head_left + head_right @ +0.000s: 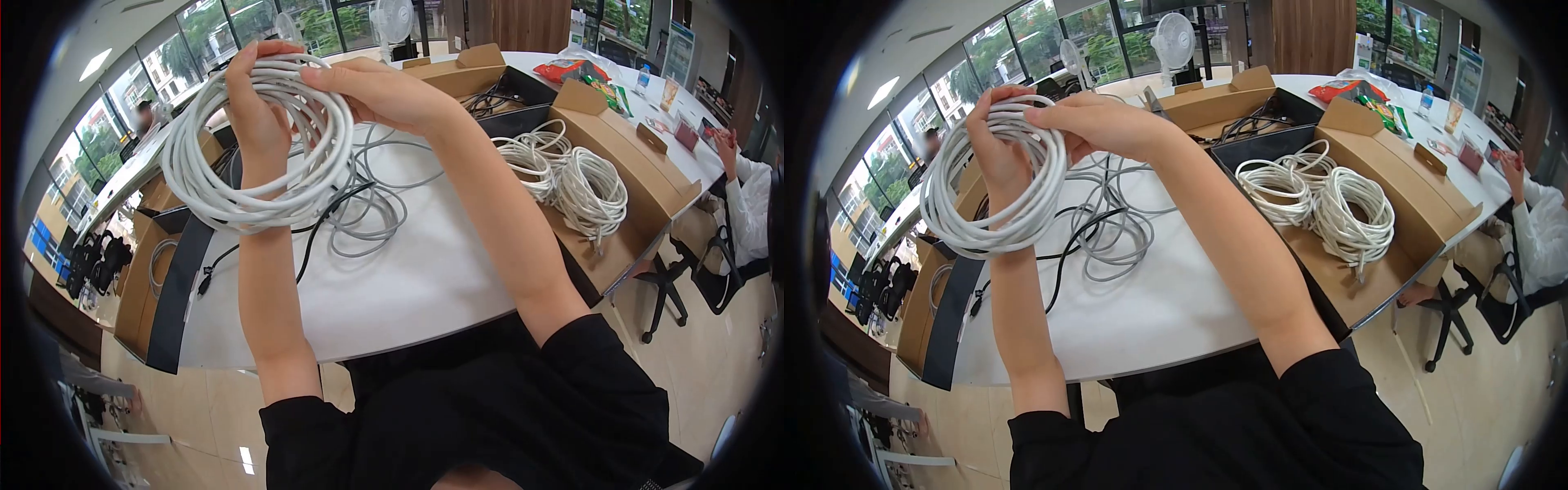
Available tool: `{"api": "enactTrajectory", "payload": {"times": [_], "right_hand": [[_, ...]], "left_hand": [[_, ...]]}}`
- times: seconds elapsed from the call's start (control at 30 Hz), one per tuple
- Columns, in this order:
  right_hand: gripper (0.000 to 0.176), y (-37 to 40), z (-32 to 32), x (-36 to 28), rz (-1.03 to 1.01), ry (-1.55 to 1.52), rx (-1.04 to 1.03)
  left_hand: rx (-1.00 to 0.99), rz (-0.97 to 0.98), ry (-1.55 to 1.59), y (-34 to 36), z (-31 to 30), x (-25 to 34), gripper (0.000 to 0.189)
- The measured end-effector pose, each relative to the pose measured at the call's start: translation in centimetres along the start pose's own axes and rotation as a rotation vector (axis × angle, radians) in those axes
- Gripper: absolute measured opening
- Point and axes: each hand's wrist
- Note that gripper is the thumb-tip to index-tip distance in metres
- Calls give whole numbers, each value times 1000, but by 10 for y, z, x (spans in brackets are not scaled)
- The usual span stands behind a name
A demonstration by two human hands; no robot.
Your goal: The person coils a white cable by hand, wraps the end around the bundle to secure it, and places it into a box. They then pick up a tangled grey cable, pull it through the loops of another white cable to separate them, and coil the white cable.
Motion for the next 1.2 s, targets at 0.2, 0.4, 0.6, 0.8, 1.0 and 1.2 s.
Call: {"api": "enactTrajectory", "payload": {"times": [0.2,0.4,0.6,0.8,1.0,1.2], "right_hand": [[50,-1,5,1,51,109,43],[37,-9,11,15,-144,246,304],[33,-6,24,15,58,480,155],[36,-6,37,11,132,537,-60],[37,3,31,6,-160,810,-73],[43,-5,29,18,-601,1100,223]], "left_hand": [[74,-26,277,4,8,-1,28],[332,22,243,-6,10,1,29],[433,-37,473,-26,-25,-7,19],[425,57,291,-19,-30,2,26],[290,-106,337,-17,-36,-1,33],[242,-394,216,13,-15,-9,28]]}}
Point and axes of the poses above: each hand's wrist, its own y-axis away from the middle knuckle, its own z-axis out of the palm, x = y × z, and after that the axes turned 3 degrees about x, right-handed
